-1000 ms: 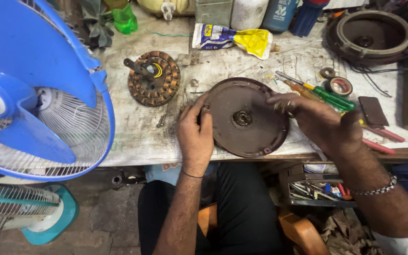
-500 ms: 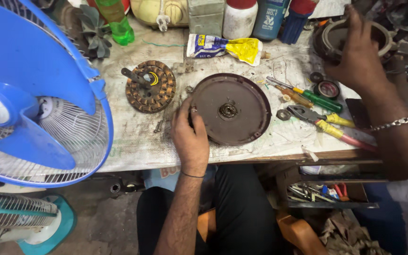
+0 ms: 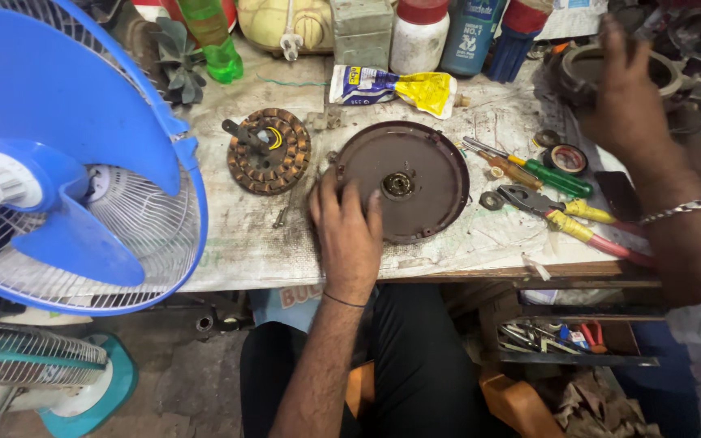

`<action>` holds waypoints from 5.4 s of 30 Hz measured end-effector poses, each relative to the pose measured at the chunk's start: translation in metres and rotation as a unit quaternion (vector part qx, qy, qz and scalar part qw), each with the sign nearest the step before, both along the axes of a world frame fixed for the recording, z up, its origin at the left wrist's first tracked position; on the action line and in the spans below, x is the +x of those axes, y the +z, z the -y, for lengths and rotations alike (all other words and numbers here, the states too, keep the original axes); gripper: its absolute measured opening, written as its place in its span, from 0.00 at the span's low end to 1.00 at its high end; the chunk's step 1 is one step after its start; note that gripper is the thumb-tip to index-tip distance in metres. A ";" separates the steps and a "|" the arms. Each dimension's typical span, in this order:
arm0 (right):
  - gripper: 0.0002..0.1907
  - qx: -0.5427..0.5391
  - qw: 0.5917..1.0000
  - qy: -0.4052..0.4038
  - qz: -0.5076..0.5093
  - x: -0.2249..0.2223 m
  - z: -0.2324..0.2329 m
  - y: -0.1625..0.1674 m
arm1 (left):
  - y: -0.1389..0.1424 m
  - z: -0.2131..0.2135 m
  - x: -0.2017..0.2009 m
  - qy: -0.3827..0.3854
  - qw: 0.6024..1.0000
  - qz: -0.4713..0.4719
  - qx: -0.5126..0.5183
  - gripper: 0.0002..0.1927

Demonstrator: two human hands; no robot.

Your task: The person applies grease to the bearing area of a fan motor end cap and then to the bearing inside the motor housing, spreading it by hand. They handle the end cap and motor housing separately on a cluttered workbench.

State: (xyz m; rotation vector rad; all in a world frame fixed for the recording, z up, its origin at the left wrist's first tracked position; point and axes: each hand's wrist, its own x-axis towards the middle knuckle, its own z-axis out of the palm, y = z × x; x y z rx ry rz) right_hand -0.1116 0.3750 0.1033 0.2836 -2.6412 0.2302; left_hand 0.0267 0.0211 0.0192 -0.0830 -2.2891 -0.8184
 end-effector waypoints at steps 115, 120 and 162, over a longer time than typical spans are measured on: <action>0.76 0.035 0.971 0.234 0.030 0.158 0.035 -0.051 | -0.015 -0.040 -0.012 -0.210 0.846 0.041 0.488 0.22; 0.69 -0.047 0.972 0.231 -0.029 0.180 0.022 -0.074 | -0.018 -0.041 -0.013 -0.216 0.840 0.045 0.495 0.21; 0.67 -0.214 0.970 0.002 -0.111 0.208 0.027 -0.137 | 0.006 -0.026 0.029 -0.267 0.949 0.051 -0.162 0.29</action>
